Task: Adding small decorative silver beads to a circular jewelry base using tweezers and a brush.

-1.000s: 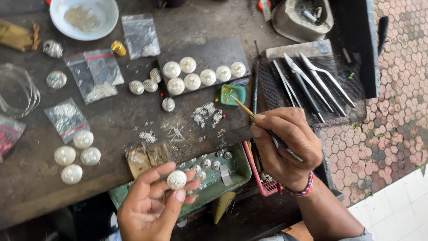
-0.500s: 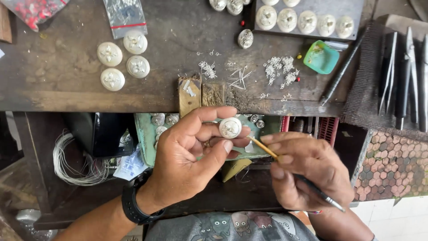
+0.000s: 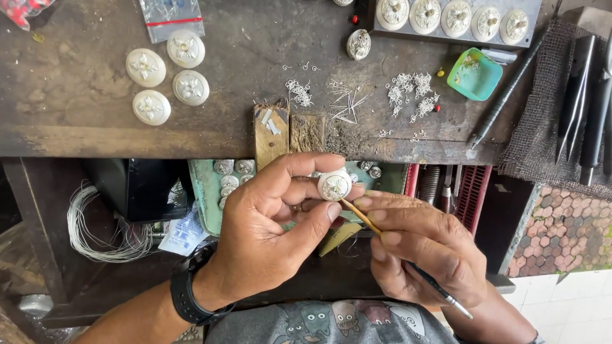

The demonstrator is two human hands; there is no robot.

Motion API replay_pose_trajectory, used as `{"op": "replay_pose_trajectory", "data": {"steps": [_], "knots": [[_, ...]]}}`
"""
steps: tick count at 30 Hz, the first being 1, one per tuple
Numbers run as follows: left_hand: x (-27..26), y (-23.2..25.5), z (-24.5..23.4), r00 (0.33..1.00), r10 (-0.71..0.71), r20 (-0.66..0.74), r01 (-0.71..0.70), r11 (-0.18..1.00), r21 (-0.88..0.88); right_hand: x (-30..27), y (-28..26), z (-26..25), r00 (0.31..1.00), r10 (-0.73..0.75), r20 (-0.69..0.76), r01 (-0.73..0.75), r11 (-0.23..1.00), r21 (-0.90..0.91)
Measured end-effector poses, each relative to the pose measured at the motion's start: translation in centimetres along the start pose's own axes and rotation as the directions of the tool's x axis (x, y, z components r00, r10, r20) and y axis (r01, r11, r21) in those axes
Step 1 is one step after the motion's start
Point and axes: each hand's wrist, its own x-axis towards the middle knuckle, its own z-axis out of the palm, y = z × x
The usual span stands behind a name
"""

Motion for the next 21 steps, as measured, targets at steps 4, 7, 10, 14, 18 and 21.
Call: {"op": "replay_pose_trajectory", "data": {"steps": [4,7,10,14,18,21], "knots": [[0.0,0.0,0.0,0.999,-0.038,-0.006,0.038,0.999,0.012,0.2,-0.2,0.1,1.0,0.006,-0.013,-0.006,1.0,0.0],[0.0,0.0,0.0,0.999,-0.041,-0.005,0.041,0.999,0.017,0.1,0.0,0.3,1.0,-0.002,-0.026,0.001,1.0,-0.024],[0.0,-0.1,0.0,0.999,-0.037,-0.008,0.038,0.999,0.023,0.3,0.3,0.3,0.998,-0.047,-0.039,0.045,0.997,-0.055],[0.1,-0.1,0.0,0.999,-0.043,-0.009,0.043,0.998,0.034,0.3,0.4,0.4,0.997,-0.055,-0.053,0.052,0.997,-0.049],[0.1,-0.1,0.0,0.999,-0.046,-0.02,0.047,0.998,0.046,0.5,0.7,0.4,0.984,-0.177,-0.033,0.173,0.979,-0.105],[0.1,-0.1,0.1,0.999,-0.037,-0.016,0.038,0.999,0.033,0.3,0.6,0.5,0.995,-0.088,-0.054,0.086,0.996,-0.038]]}}
